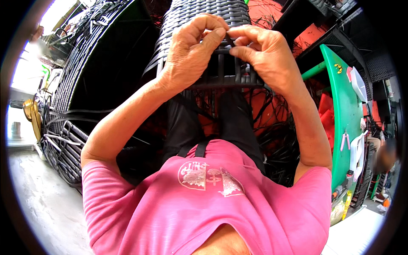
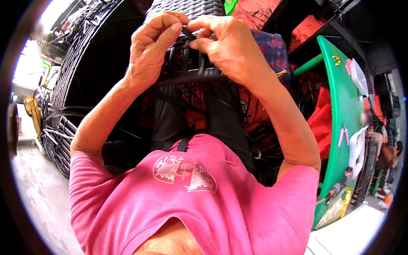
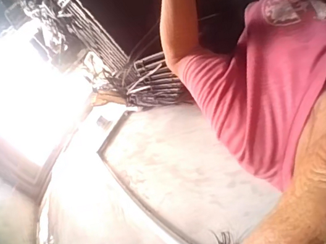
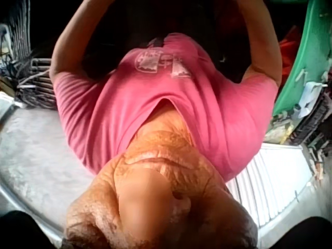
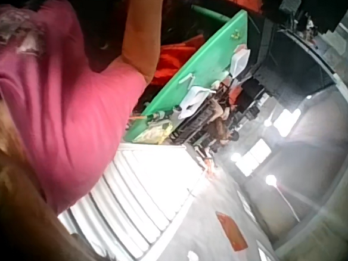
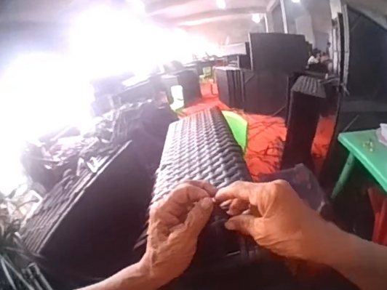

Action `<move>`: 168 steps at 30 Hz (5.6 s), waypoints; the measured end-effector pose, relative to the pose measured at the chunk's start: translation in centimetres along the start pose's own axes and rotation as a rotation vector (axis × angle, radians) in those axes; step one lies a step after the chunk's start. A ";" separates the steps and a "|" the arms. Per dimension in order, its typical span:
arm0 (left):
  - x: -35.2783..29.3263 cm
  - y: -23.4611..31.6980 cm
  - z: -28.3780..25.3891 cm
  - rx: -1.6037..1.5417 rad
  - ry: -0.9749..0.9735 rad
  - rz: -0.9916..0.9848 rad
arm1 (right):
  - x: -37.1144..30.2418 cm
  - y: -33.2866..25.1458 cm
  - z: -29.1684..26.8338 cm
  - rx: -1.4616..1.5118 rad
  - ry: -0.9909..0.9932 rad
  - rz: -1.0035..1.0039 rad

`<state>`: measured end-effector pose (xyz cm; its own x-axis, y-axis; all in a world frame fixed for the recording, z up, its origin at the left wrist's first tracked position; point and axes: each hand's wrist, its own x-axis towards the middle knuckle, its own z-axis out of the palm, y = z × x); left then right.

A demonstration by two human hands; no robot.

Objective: The person weaves strips of synthetic rattan into a black furniture frame by hand, pulling the strips through the existing weave and securing them.

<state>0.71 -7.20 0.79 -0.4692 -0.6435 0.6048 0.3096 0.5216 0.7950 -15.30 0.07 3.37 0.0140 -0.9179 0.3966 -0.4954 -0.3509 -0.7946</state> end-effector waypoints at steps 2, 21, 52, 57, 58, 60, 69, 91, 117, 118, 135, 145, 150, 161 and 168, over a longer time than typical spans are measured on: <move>0.0 0.6 0.4 0.011 0.031 -0.083 | 0.4 -0.2 -1.0 0.212 -0.085 0.102; -2.0 -0.1 1.1 0.858 -0.280 -0.043 | 0.8 -2.8 -2.2 -0.737 -0.327 -0.175; -3.6 0.9 0.1 0.864 -0.014 0.034 | 2.0 -2.2 -0.3 -0.676 -0.375 -0.306; -3.0 0.6 0.3 0.875 -0.104 -0.015 | 1.5 -0.6 -0.1 -0.516 -0.330 -0.195; -2.8 0.6 0.1 0.862 -0.123 -0.035 | 1.3 -0.3 -0.1 -0.436 -0.300 -0.173; -2.5 0.6 -0.3 0.832 -0.162 -0.070 | 0.5 -0.5 0.0 -0.363 -0.240 -0.096; 0.1 2.6 -1.6 0.356 -0.249 -0.468 | 0.0 0.3 0.2 -0.300 -0.031 -0.217; -2.7 1.2 1.8 1.006 -0.265 0.056 | 0.0 -1.4 -3.8 -0.666 -0.185 -0.361; 3.9 4.4 -11.7 1.324 -0.020 0.194 | -7.7 1.7 -3.0 -0.874 0.193 -0.353; 4.5 6.7 -19.8 1.393 0.050 0.265 | -7.9 0.0 -2.9 -0.931 0.186 -0.349; 0.0 2.7 -2.4 0.856 -0.409 -0.165 | -12.3 6.1 -7.3 -0.616 0.404 -0.049; 0.8 2.5 -1.3 0.887 -0.488 0.131 | -12.1 6.9 -10.9 -0.003 0.176 0.120; 0.5 2.5 -1.5 0.795 -0.512 -0.072 | -11.8 4.8 -11.9 -0.281 0.072 0.094; -4.1 1.8 -38.6 2.087 -0.881 -0.508 | -14.4 10.4 -17.2 -0.582 0.431 0.084; 0.4 2.6 -17.9 1.199 -0.308 -0.354 | -13.2 7.1 -14.7 -0.085 0.653 0.154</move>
<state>16.17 -16.14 3.89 -0.5933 -0.7777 0.2076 -0.7279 0.6285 0.2742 -31.76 12.40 -0.78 -0.5767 -0.6466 0.4993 -0.5168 -0.1846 -0.8360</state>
